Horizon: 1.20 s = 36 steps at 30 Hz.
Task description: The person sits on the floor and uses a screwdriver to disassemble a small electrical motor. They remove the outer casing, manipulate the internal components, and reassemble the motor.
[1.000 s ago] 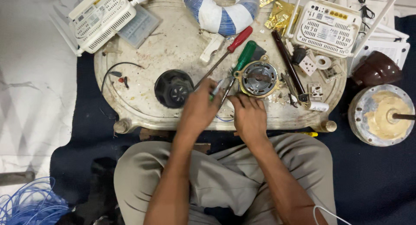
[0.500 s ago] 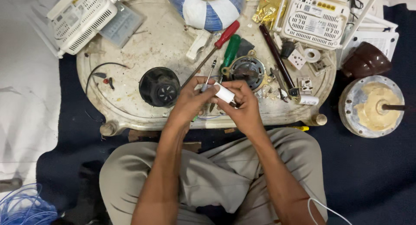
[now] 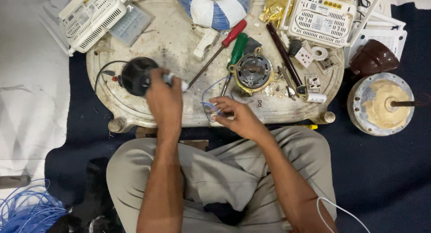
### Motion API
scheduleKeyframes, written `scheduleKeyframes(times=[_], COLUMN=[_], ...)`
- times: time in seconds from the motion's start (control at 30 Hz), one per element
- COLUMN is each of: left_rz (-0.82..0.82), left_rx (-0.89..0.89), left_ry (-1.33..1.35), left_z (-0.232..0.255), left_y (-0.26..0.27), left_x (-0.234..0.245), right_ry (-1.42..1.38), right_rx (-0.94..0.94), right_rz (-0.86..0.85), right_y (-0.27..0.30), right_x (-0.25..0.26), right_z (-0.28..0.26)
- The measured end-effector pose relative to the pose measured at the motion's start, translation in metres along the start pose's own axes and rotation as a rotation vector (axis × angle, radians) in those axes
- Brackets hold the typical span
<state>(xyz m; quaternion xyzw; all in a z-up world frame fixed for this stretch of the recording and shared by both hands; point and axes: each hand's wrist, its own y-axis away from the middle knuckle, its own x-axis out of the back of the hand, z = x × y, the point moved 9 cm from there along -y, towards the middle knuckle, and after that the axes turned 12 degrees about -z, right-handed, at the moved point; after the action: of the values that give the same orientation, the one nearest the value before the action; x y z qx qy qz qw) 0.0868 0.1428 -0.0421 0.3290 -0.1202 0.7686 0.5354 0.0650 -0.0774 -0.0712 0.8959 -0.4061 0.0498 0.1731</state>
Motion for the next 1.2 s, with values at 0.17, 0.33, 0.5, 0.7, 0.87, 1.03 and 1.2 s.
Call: scheduleKeyframes(times=[0.17, 0.33, 0.5, 0.7, 0.87, 1.03, 1.2], left_rz=[0.284, 0.363, 0.261, 0.197, 0.251, -0.192, -0.43], left_rx=[-0.055, -0.123, -0.084, -0.078, -0.278, -0.31, -0.491], left_ry=[-0.216, -0.397, -0.529, -0.508, -0.369, 0.036, 0.26], left_z=[0.019, 0.026, 0.011, 0.005, 0.033, 0.042, 0.06], left_y=[0.002, -0.009, -0.02, -0.019, 0.01, 0.013, 0.021], left_x=[0.024, 0.004, -0.019, -0.023, -0.019, -0.062, -0.108], right_ry=[-0.037, 0.343, 0.701, 0.66, 0.606, 0.667, 0.607], right_rx=[0.151, 0.131, 0.129, 0.253, 0.172, 0.096, 0.018], right_rz=[0.001, 0.065, 0.062, 0.043, 0.353, 0.903, 0.945], right_y=[-0.01, -0.005, -0.009, -0.008, 0.008, 0.049, 0.049], right_x=[-0.008, -0.007, -0.031, -0.04, 0.002, 0.053, 0.088], right_z=[-0.006, -0.024, -0.032, -0.031, -0.026, -0.031, -0.008])
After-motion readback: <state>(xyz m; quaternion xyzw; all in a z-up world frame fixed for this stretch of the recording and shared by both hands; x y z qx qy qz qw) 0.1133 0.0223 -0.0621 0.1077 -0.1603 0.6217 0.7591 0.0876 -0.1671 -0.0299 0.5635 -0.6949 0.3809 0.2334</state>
